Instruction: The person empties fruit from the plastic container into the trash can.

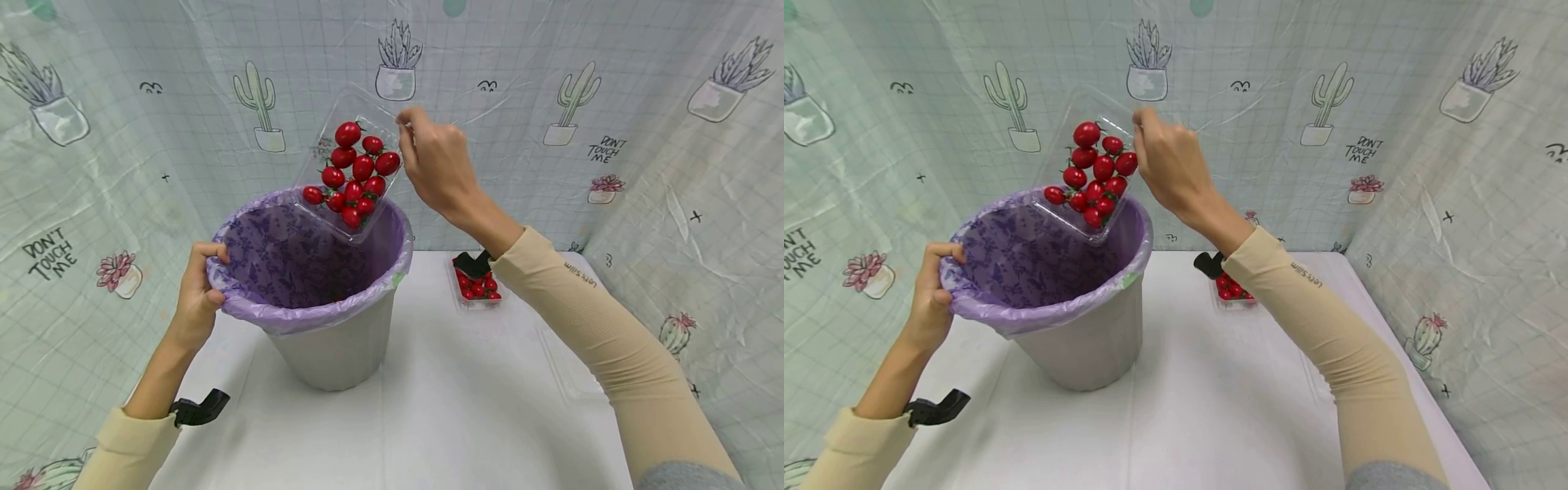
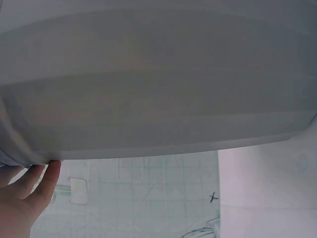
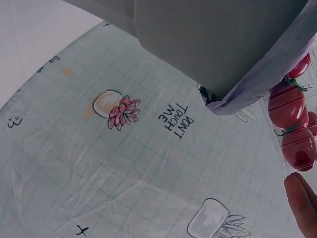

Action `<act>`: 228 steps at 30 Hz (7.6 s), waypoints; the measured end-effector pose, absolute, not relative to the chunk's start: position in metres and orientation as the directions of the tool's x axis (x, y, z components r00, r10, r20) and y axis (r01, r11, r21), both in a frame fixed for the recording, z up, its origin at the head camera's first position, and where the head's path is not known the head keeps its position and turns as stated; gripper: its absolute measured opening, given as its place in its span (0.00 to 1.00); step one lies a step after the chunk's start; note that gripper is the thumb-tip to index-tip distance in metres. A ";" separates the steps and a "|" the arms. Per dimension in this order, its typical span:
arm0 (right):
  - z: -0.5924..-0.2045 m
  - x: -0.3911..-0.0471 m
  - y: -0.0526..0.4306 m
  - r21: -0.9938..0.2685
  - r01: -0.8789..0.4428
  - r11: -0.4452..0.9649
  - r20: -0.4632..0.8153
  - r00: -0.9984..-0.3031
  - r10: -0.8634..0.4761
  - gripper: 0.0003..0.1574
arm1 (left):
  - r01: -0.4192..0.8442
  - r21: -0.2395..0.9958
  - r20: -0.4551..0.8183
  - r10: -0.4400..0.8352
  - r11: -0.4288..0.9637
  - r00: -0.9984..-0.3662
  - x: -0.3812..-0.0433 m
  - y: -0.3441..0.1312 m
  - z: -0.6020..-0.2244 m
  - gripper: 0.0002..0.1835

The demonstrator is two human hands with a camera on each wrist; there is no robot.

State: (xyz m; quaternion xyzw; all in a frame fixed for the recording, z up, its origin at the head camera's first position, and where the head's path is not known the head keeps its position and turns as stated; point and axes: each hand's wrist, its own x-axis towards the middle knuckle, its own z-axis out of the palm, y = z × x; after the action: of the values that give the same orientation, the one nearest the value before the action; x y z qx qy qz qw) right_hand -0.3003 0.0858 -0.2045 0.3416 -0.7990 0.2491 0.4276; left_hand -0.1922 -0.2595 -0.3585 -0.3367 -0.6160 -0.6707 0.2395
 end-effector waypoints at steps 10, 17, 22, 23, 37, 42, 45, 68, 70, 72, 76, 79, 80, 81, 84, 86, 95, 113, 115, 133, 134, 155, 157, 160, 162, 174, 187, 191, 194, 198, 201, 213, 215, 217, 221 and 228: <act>-0.205 -0.300 0.085 -0.096 -0.762 0.640 0.855 -0.393 -0.339 0.15 | 0.737 0.664 0.748 0.091 -0.124 -0.658 -0.192 -0.259 -0.358 0.39; -0.207 -0.301 0.085 -0.092 -0.762 0.641 0.851 -0.394 -0.346 0.15 | 0.732 0.669 0.743 0.092 -0.128 -0.663 -0.191 -0.259 -0.358 0.39; -0.208 -0.301 0.085 -0.092 -0.765 0.638 0.849 -0.394 -0.351 0.15 | 0.734 0.668 0.744 0.097 -0.124 -0.661 -0.192 -0.259 -0.358 0.39; -0.208 -0.301 0.085 -0.092 -0.765 0.637 0.849 -0.395 -0.351 0.15 | 0.733 0.668 0.744 0.097 -0.127 -0.661 -0.192 -0.259 -0.358 0.39; -0.209 -0.302 0.085 -0.092 -0.758 0.646 0.850 -0.398 -0.346 0.15 | 0.737 0.664 0.747 0.095 -0.122 -0.658 -0.192 -0.259 -0.358 0.39; -0.210 -0.302 0.085 -0.102 -0.748 0.656 0.853 -0.405 -0.330 0.15 | 0.739 0.662 0.749 0.096 -0.122 -0.655 -0.192 -0.259 -0.359 0.39; -0.210 -0.302 0.086 -0.101 -0.746 0.658 0.858 -0.401 -0.323 0.15 | 0.739 0.662 0.749 0.095 -0.123 -0.656 -0.192 -0.259 -0.359 0.39; -0.210 -0.299 0.085 -0.070 -0.762 0.644 0.878 -0.354 -0.323 0.14 | 0.740 0.660 0.751 0.093 -0.129 -0.653 -0.192 -0.259 -0.359 0.39; -0.211 -0.299 0.085 -0.069 -0.763 0.643 0.876 -0.354 -0.327 0.14 | 0.740 0.660 0.751 0.095 -0.130 -0.653 -0.192 -0.259 -0.359 0.39; -0.211 -0.300 0.085 -0.068 -0.763 0.642 0.874 -0.356 -0.330 0.14 | 0.741 0.659 0.752 0.094 -0.128 -0.653 -0.192 -0.259 -0.359 0.39; -0.210 -0.300 0.085 -0.070 -0.765 0.640 0.875 -0.355 -0.330 0.15 | 0.742 0.659 0.752 0.091 -0.123 -0.652 -0.192 -0.259 -0.359 0.39; -0.210 -0.299 0.084 -0.069 -0.765 0.640 0.879 -0.350 -0.323 0.15 | 0.742 0.659 0.752 0.089 -0.123 -0.653 -0.192 -0.259 -0.359 0.39; -0.210 -0.300 0.084 -0.069 -0.765 0.640 0.880 -0.348 -0.322 0.15 | 0.742 0.660 0.751 0.088 -0.123 -0.654 -0.192 -0.259 -0.359 0.39; -0.210 -0.300 0.084 -0.067 -0.767 0.638 0.881 -0.345 -0.323 0.15 | 0.741 0.660 0.751 0.087 -0.122 -0.655 -0.192 -0.259 -0.359 0.39; -0.210 -0.300 0.084 -0.063 -0.771 0.634 0.882 -0.341 -0.326 0.15 | 0.741 0.661 0.750 0.084 -0.119 -0.656 -0.192 -0.259 -0.360 0.39; -0.210 -0.300 0.084 -0.063 -0.772 0.633 0.881 -0.341 -0.329 0.15 | 0.741 0.661 0.750 0.083 -0.120 -0.656 -0.192 -0.259 -0.360 0.39; -0.210 -0.300 0.085 -0.072 -0.765 0.639 0.878 -0.353 -0.323 0.15 | 0.736 0.665 0.747 0.091 -0.128 -0.659 -0.192 -0.259 -0.360 0.39; -0.208 -0.298 0.084 -0.052 -0.778 0.626 0.890 -0.321 -0.325 0.14 | 0.735 0.665 0.746 0.082 -0.129 -0.661 -0.193 -0.260 -0.360 0.39; -0.209 -0.298 0.085 -0.048 -0.782 0.622 0.891 -0.315 -0.326 0.14 | 0.734 0.666 0.745 0.082 -0.128 -0.662 -0.193 -0.260 -0.360 0.38; -0.210 -0.296 0.083 -0.024 -0.791 0.611 0.894 -0.291 -0.341 0.16 | 0.734 0.668 0.744 0.085 -0.122 -0.663 -0.192 -0.260 -0.360 0.38; -0.209 -0.296 0.083 -0.023 -0.791 0.611 0.895 -0.289 -0.340 0.16 | 0.734 0.668 0.744 0.086 -0.122 -0.663 -0.192 -0.260 -0.360 0.38; -0.205 -0.293 0.083 0.062 -0.793 0.606 0.913 -0.201 -0.355 0.17 | 0.734 0.668 0.744 0.086 -0.124 -0.662 -0.191 -0.259 -0.359 0.39; -0.204 -0.292 0.083 0.067 -0.793 0.605 0.913 -0.196 -0.357 0.17 | 0.733 0.669 0.743 0.086 -0.124 -0.664 -0.191 -0.259 -0.359 0.39; -0.203 -0.292 0.083 0.075 -0.791 0.607 0.914 -0.188 -0.358 0.18 | 0.730 0.672 0.740 0.086 -0.123 -0.667 -0.190 -0.259 -0.358 0.38; -0.203 -0.291 0.082 0.083 -0.790 0.608 0.914 -0.182 -0.362 0.18 | 0.729 0.674 0.739 0.087 -0.123 -0.668 -0.190 -0.259 -0.358 0.38; -0.201 -0.288 0.080 0.128 -0.775 0.619 0.915 -0.149 -0.375 0.18 | 0.729 0.673 0.740 0.089 -0.124 -0.667 -0.191 -0.260 -0.358 0.38; -0.201 -0.289 0.080 0.141 -0.776 0.614 0.922 -0.123 -0.367 0.16 | 0.725 0.677 0.736 0.091 -0.126 -0.671 -0.192 -0.261 -0.359 0.38; -0.201 -0.289 0.080 0.137 -0.780 0.611 0.924 -0.121 -0.362 0.15 | 0.724 0.678 0.735 0.096 -0.129 -0.671 -0.192 -0.261 -0.359 0.38; -0.202 -0.289 0.080 0.135 -0.781 0.609 0.926 -0.119 -0.358 0.15 | 0.725 0.677 0.736 0.096 -0.128 -0.670 -0.192 -0.262 -0.359 0.38; -0.201 -0.290 0.080 0.137 -0.784 0.606 0.929 -0.110 -0.353 0.14 | 0.724 0.678 0.735 0.094 -0.128 -0.672 -0.193 -0.262 -0.359 0.38; -0.201 -0.290 0.081 0.141 -0.783 0.606 0.932 -0.102 -0.348 0.14 | 0.723 0.679 0.734 0.095 -0.129 -0.673 -0.193 -0.262 -0.359 0.38; -0.198 -0.288 0.111 -0.009 -0.806 0.592 0.944 -0.202 -0.260 0.14 | 0.723 0.678 0.735 0.095 -0.128 -0.672 -0.193 -0.262 -0.359 0.38; -0.197 -0.287 0.122 -0.055 -0.818 0.572 0.945 -0.229 -0.236 0.13 | 0.725 0.676 0.737 0.092 -0.135 -0.670 -0.193 -0.262 -0.359 0.38; -0.196 -0.286 0.132 -0.113 -0.826 0.552 0.942 -0.266 -0.204 0.12 | 0.727 0.673 0.739 0.084 -0.138 -0.668 -0.193 -0.262 -0.360 0.38; -0.195 -0.279 0.151 -0.302 -0.795 0.526 0.908 -0.408 -0.094 0.13 | 0.730 0.670 0.741 0.071 -0.137 -0.667 -0.194 -0.263 -0.360 0.38; -0.199 -0.271 0.195 -0.534 -0.689 0.490 0.807 -0.589 0.050 0.12 | 0.732 0.666 0.745 0.076 -0.146 -0.662 -0.196 -0.262 -0.361 0.39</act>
State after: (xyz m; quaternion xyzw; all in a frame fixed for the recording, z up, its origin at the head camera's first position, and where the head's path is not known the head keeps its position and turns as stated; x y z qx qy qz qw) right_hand -0.2706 0.1948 -0.1994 0.2093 -0.7637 0.4596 0.4021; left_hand -0.1965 -0.2624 -0.3612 -0.3327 -0.6074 -0.6799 0.2411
